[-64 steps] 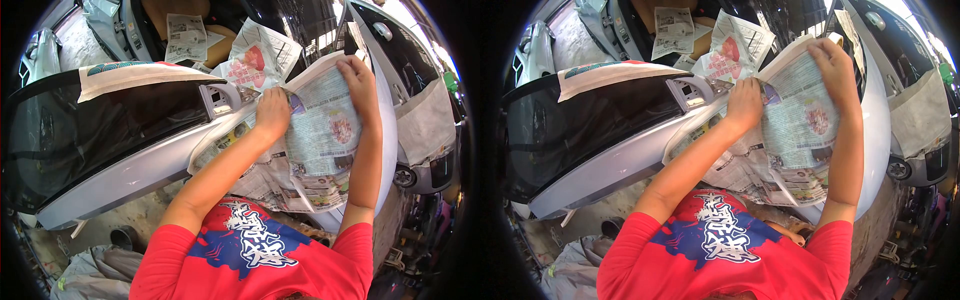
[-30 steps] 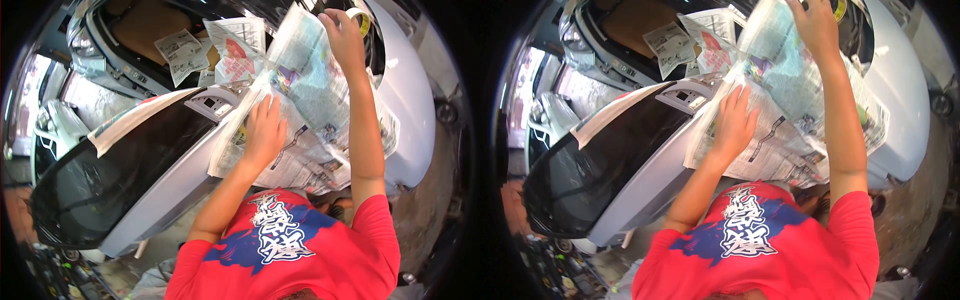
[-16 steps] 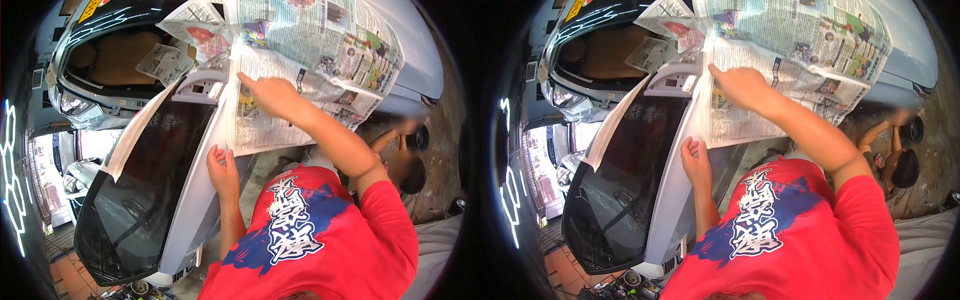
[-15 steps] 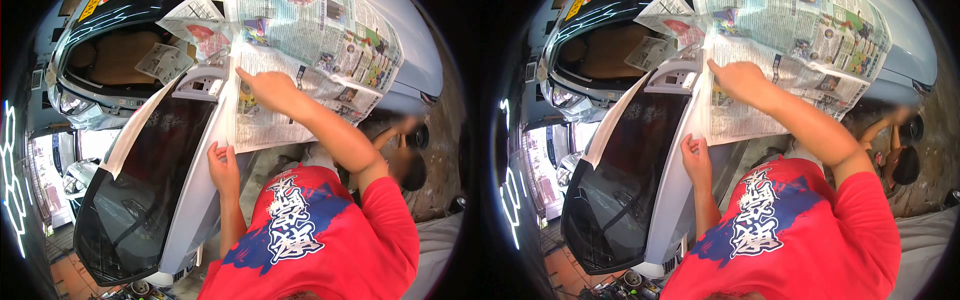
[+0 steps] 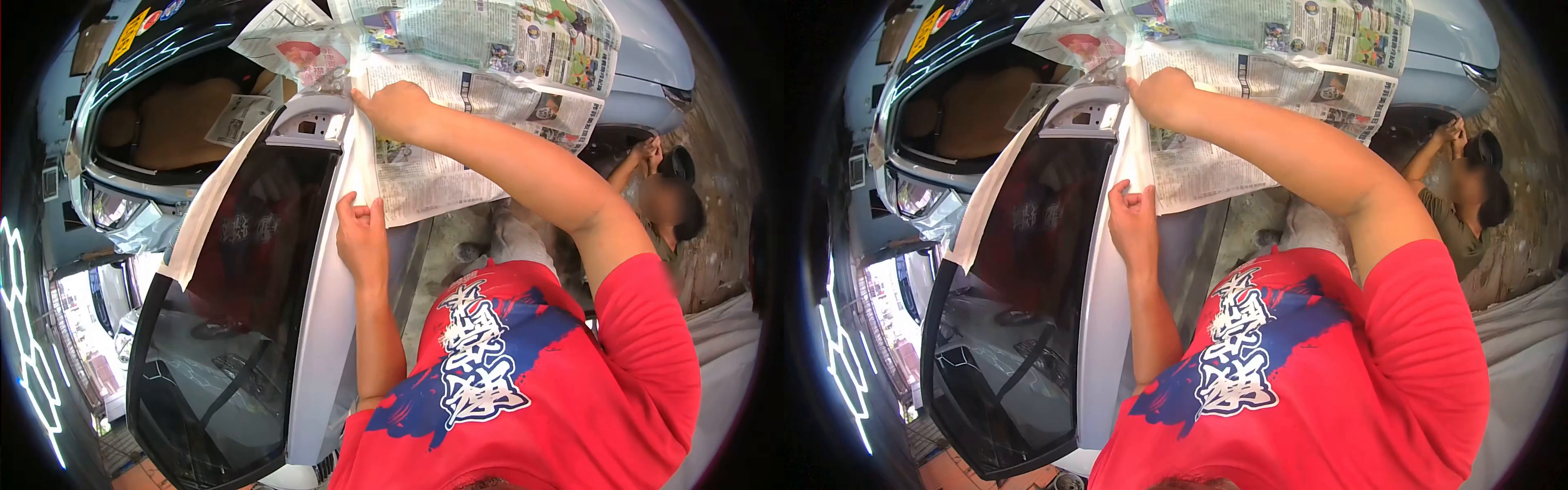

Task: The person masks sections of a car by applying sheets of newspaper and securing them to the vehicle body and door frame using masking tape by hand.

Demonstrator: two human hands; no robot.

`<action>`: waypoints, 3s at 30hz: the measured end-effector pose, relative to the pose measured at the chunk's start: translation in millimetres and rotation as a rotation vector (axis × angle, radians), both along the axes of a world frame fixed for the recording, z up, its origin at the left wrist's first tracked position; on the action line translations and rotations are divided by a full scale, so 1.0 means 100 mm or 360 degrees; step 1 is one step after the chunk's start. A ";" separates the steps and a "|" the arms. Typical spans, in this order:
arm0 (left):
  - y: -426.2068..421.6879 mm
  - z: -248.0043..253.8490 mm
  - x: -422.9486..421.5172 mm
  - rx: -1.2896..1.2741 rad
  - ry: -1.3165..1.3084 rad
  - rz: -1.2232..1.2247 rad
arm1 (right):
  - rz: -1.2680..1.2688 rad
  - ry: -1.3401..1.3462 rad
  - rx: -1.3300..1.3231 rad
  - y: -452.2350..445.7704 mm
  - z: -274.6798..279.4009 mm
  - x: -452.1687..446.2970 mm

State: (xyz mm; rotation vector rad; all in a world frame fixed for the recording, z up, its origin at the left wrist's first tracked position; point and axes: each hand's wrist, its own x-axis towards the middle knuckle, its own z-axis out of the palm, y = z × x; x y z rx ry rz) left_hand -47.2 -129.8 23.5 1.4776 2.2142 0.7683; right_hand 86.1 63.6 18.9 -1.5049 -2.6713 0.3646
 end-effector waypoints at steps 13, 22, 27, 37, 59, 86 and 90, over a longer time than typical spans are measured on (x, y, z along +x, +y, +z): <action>0.08 -0.03 -0.08 0.0187 0.0103 -0.0145 | 0.0111 -0.0127 -0.0139 0.03 0.13 0.05; 0.08 -0.08 -0.11 0.0245 0.0249 -0.0163 | 0.0144 -0.0050 -0.0294 -0.09 0.16 0.03; 0.09 -0.07 -0.11 0.0245 0.0260 -0.0169 | 0.0213 0.0022 -0.0297 -0.16 0.15 0.04; 0.02 -0.06 -0.14 0.0203 0.0147 -0.0160 | 0.0231 0.0078 -0.0097 -0.30 -0.04 -0.03; 0.19 0.26 -0.22 0.0358 0.0605 -0.0643 | 0.0485 0.0428 -0.0310 -1.02 0.14 0.10; -0.07 0.69 0.38 0.0289 -0.1095 -0.0722 | -0.0377 0.2183 -0.0711 -1.91 0.33 1.08; -0.10 0.66 0.46 0.0282 -0.1301 -0.0767 | -0.0238 0.1855 -0.0396 -1.99 0.31 1.07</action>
